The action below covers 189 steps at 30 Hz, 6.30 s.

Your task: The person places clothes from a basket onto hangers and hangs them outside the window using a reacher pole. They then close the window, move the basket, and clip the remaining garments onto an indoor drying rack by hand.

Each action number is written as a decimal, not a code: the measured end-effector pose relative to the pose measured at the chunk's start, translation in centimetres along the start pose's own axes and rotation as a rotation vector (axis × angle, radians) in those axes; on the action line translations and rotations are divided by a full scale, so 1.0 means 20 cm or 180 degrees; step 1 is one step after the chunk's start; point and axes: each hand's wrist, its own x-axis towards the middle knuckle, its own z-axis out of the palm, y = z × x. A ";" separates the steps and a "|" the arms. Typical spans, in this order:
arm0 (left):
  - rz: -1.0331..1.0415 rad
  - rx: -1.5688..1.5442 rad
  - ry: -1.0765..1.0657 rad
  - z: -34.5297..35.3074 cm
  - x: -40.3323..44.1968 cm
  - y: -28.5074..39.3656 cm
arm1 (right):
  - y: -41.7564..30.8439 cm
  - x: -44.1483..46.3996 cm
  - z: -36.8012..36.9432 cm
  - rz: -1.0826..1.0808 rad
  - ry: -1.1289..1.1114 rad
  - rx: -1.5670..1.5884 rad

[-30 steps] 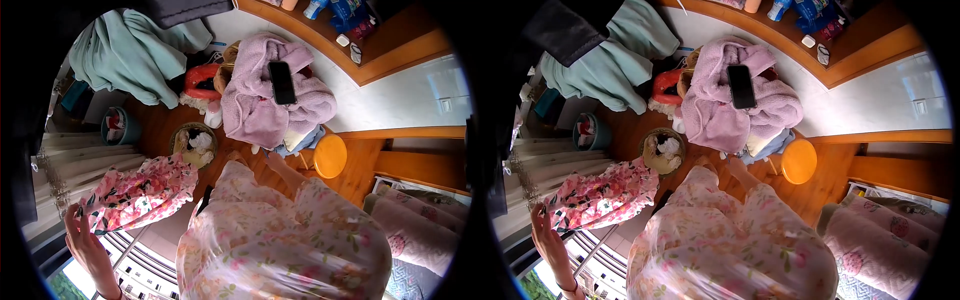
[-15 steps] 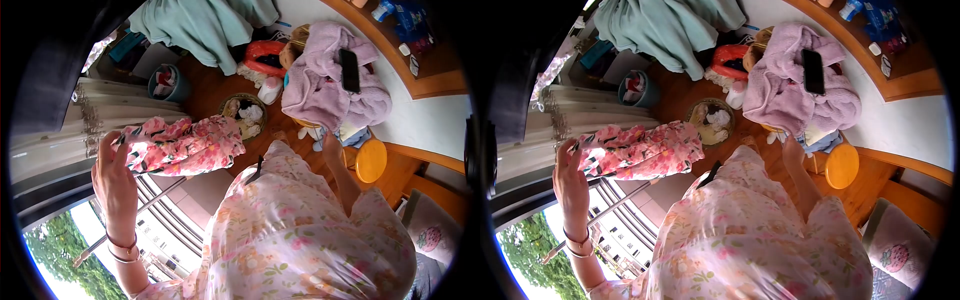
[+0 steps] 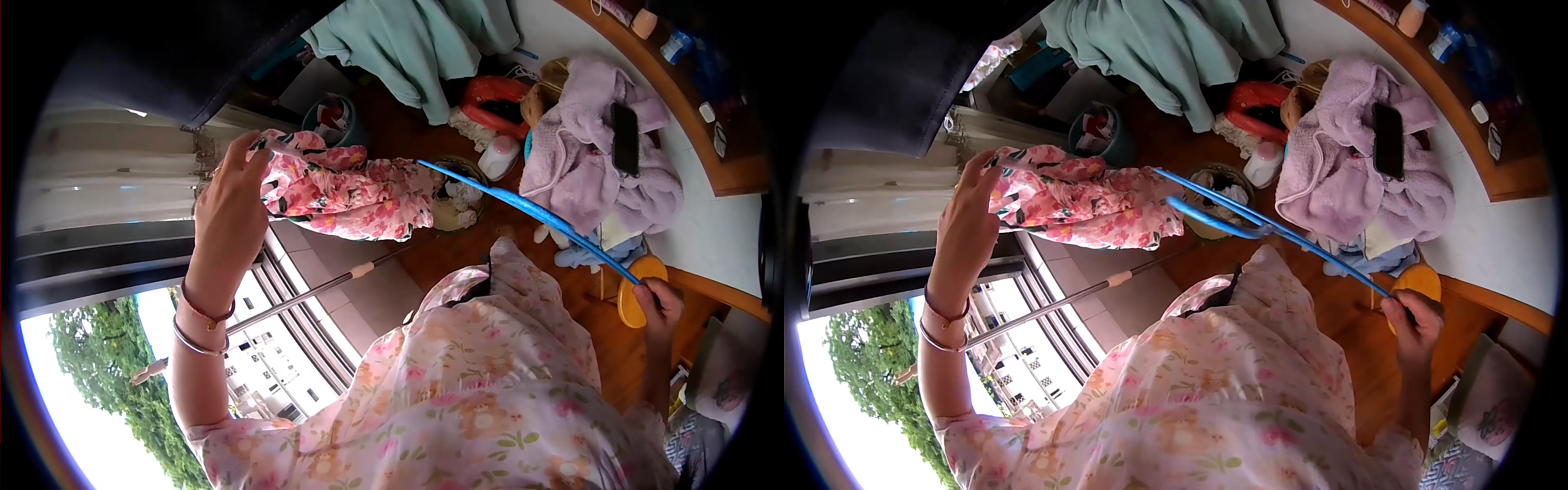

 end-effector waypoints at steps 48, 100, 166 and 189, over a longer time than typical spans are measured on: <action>-0.0272 0.1253 0.0839 -0.92 -0.19 -0.22 | -0.62 1.20 1.10 -0.1397 -0.5333 -0.0427; -0.0779 -0.0765 0.1784 -1.03 -0.80 -0.40 | -2.28 0.78 1.05 -0.2779 -0.2710 0.1242; -0.2720 -0.0351 0.2819 -1.01 -1.63 -0.41 | -2.54 0.85 0.95 -0.4023 -0.4019 -0.0467; -0.3029 -0.0128 0.3415 -1.05 -2.03 -0.43 | -3.14 0.10 1.22 -0.5090 -0.3770 0.1208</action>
